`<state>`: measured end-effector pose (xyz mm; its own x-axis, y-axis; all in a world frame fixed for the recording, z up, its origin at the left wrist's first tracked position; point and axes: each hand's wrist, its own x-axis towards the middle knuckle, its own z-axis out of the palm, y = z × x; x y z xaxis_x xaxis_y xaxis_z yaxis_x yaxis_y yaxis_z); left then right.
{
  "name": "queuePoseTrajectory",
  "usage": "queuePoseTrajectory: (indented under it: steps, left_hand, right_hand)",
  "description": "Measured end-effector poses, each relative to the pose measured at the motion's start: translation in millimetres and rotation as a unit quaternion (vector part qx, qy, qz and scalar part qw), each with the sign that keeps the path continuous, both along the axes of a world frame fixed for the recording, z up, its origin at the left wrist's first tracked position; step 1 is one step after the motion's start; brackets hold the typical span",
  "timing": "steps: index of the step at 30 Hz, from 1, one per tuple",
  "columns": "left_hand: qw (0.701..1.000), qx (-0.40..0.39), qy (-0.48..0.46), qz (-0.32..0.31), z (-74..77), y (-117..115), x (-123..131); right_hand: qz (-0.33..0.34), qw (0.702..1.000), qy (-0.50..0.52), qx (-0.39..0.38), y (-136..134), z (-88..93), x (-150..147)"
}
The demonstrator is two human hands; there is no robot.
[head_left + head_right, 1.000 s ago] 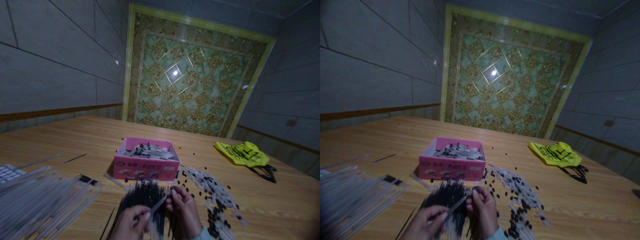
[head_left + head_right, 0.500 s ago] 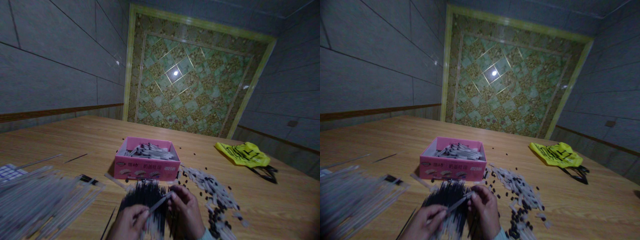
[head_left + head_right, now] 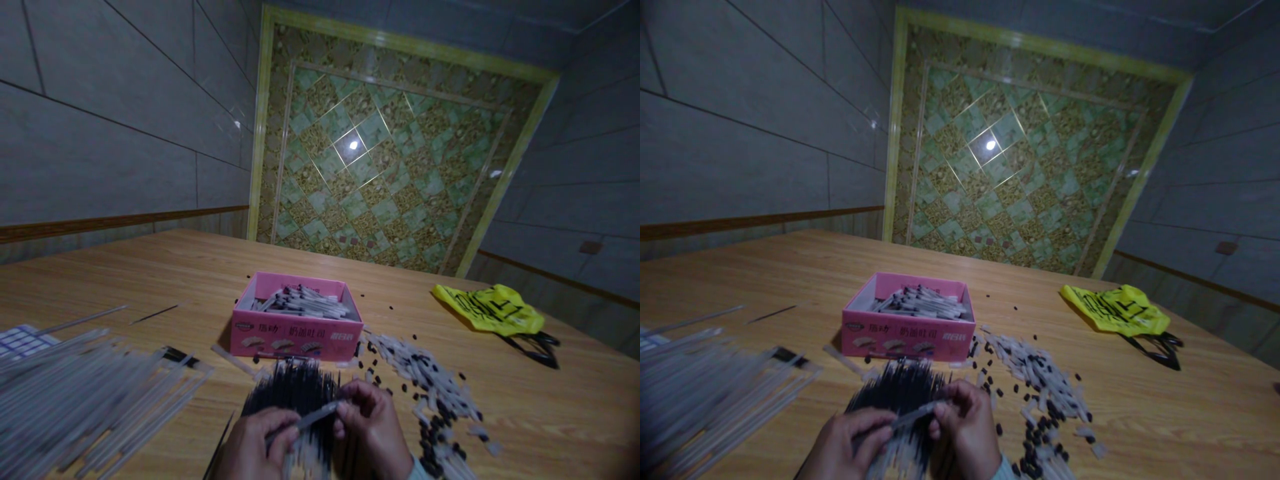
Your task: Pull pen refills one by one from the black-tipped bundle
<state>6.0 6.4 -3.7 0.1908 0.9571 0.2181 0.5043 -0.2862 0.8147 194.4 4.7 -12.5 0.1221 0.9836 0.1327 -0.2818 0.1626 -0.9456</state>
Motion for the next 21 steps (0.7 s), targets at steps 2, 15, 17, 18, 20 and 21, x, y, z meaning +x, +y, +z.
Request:
queuePoseTrajectory:
  steps: [2, 15, 17, 18, 20, 21]
  left_hand:
    - [0.997, 0.067, 0.038, 0.007, -1.4, -1, -1]
    - [0.931, 0.330, 0.152, -0.030, -7.1, -3, -3]
    - [0.938, 0.304, 0.165, -0.026, -3.9, 0, -2]
    - [0.940, 0.292, 0.173, -0.018, -1.3, 2, -3]
    - [0.941, 0.275, 0.194, 0.030, 5.8, 8, -8]
    - [0.938, 0.265, 0.210, 0.071, 10.0, 11, -13]
  right_hand:
    - [-0.001, 1.000, 0.016, -0.014, -1, -0.6, -2]
    - [-0.007, 0.986, 0.080, -0.143, -2, 0.4, -5]
    - [-0.037, 0.988, 0.085, -0.122, -2, 3.2, -7]
    - [-0.055, 0.989, 0.088, -0.107, -2, 4.3, -8]
    - [-0.092, 0.988, 0.094, -0.082, -2, 5.9, -8]
    - [-0.109, 0.987, 0.095, -0.075, -2, 6.4, -7]
